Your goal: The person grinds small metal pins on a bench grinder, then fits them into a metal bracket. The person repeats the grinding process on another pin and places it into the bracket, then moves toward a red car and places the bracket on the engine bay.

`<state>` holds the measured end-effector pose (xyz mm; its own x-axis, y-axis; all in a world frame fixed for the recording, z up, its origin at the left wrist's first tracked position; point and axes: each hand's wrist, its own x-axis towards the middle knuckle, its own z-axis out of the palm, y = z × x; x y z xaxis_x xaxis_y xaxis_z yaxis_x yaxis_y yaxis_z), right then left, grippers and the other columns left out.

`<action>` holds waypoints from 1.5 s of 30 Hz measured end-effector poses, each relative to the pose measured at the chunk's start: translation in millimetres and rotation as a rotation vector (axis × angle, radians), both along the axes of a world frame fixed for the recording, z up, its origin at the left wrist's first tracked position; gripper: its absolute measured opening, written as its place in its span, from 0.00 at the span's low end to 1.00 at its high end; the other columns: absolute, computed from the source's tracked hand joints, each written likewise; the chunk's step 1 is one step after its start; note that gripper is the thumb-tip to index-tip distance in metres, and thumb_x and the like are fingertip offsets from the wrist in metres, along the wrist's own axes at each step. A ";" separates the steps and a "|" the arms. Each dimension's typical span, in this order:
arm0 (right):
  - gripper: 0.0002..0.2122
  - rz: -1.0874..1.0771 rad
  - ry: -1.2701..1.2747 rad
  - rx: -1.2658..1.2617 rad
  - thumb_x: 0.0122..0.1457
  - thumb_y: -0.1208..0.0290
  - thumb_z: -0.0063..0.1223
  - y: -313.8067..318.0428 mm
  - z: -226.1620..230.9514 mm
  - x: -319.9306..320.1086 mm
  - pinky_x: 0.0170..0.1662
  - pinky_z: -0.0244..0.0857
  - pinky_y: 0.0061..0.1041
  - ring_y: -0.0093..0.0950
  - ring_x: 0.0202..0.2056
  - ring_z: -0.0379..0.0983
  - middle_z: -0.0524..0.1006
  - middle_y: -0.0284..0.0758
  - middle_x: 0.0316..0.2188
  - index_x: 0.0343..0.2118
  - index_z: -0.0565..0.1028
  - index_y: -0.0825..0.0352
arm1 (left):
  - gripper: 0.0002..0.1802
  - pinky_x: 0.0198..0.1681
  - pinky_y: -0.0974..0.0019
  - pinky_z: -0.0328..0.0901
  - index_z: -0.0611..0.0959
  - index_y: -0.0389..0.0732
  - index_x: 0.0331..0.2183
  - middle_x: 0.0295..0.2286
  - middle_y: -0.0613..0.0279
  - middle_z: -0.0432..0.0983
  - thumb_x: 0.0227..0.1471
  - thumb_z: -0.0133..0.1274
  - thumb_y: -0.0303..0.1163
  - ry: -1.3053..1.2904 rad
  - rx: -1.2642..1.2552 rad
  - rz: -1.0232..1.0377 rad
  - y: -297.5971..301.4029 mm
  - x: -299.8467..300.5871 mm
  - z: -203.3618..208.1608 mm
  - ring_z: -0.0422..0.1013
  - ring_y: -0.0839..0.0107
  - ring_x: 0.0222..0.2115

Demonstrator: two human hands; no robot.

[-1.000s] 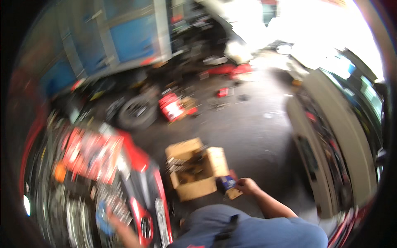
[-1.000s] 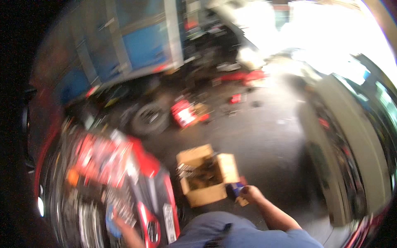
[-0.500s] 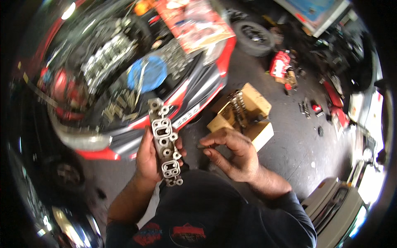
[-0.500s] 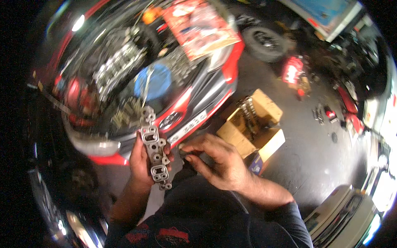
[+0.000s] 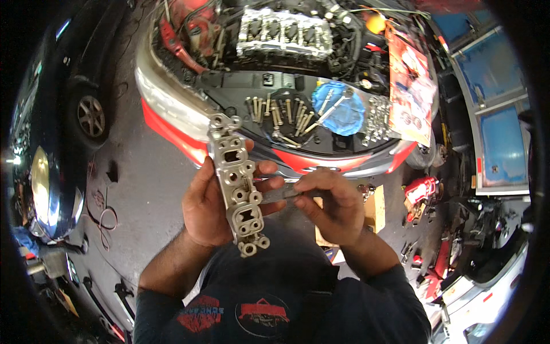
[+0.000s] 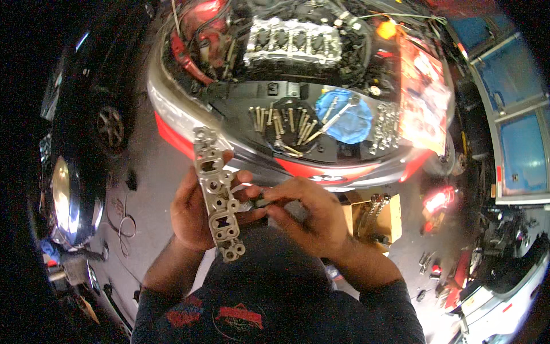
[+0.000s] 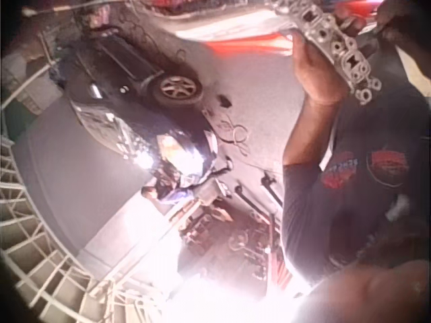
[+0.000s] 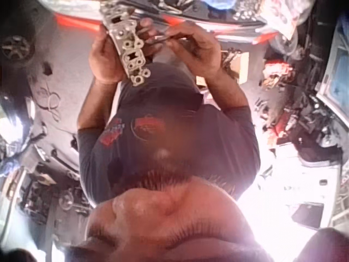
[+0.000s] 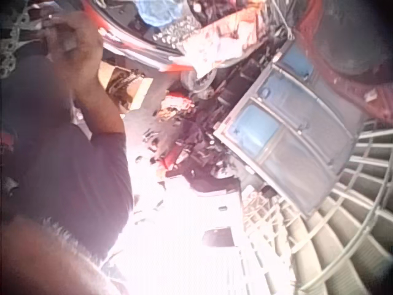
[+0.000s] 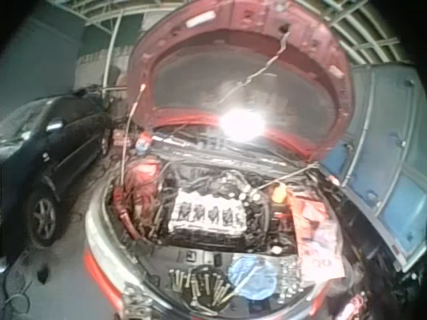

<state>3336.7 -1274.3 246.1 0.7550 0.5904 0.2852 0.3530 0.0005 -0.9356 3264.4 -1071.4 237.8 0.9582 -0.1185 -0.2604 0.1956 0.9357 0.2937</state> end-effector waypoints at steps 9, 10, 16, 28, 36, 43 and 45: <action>0.12 -0.003 0.154 0.203 0.53 0.87 0.55 85.2 11.2 55.9 0.46 0.66 0.22 0.24 0.42 0.72 0.75 0.35 0.40 0.41 0.73 0.69 | 0.40 0.46 0.57 0.71 0.46 0.41 0.63 0.44 0.53 0.65 0.56 0.49 0.25 0.148 0.823 -0.066 96.7 19.8 34.0 0.69 0.64 0.42; 0.13 0.015 0.155 0.258 0.52 0.86 0.57 97.3 15.1 60.1 0.43 0.67 0.22 0.25 0.40 0.73 0.75 0.37 0.38 0.41 0.74 0.69 | 0.42 0.48 0.61 0.69 0.44 0.41 0.64 0.45 0.54 0.63 0.55 0.50 0.25 0.145 0.730 -0.089 104.6 19.6 35.5 0.68 0.68 0.42; 0.12 0.340 -0.229 0.219 0.51 0.83 0.58 161.0 35.6 86.2 0.37 0.68 0.25 0.29 0.33 0.75 0.77 0.38 0.33 0.39 0.76 0.67 | 0.48 0.50 0.64 0.66 0.47 0.35 0.63 0.47 0.55 0.65 0.50 0.59 0.25 0.051 0.720 -0.039 118.6 2.1 32.3 0.66 0.70 0.45; 0.11 0.630 -0.510 0.103 0.48 0.84 0.60 224.5 69.4 104.7 0.33 0.70 0.22 0.27 0.31 0.76 0.78 0.39 0.32 0.37 0.77 0.70 | 0.40 0.42 0.67 0.71 0.55 0.32 0.57 0.42 0.55 0.71 0.50 0.60 0.26 -0.087 0.653 0.458 117.9 13.8 23.7 0.71 0.70 0.43; 0.13 0.618 -0.820 -0.011 0.47 0.78 0.59 225.8 58.2 110.6 0.38 0.68 0.31 0.34 0.35 0.74 0.74 0.35 0.36 0.39 0.76 0.66 | 0.48 0.53 0.63 0.63 0.49 0.31 0.60 0.47 0.50 0.66 0.48 0.62 0.25 -0.158 1.223 0.533 122.8 31.0 16.9 0.65 0.66 0.50; 0.16 0.663 -0.519 -0.115 0.50 0.81 0.56 219.8 65.4 124.0 0.40 0.68 0.28 0.32 0.37 0.73 0.73 0.37 0.37 0.43 0.77 0.65 | 0.41 0.52 0.65 0.61 0.48 0.30 0.60 0.47 0.51 0.64 0.53 0.53 0.25 -0.176 0.931 0.506 120.1 33.6 28.9 0.63 0.67 0.50; 0.17 0.617 -0.392 -0.018 0.53 0.83 0.55 219.2 66.2 126.4 0.40 0.69 0.24 0.28 0.36 0.74 0.73 0.38 0.36 0.47 0.75 0.67 | 0.40 0.52 0.65 0.61 0.48 0.29 0.60 0.47 0.50 0.64 0.55 0.51 0.27 -0.203 0.976 0.534 121.5 34.1 31.4 0.63 0.68 0.49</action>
<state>3463.1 -1055.2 312.3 0.1278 0.8825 0.4527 0.6020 0.2938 -0.7425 3298.6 -949.8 269.2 0.8604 0.4873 0.1491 -0.2951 0.2379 0.9254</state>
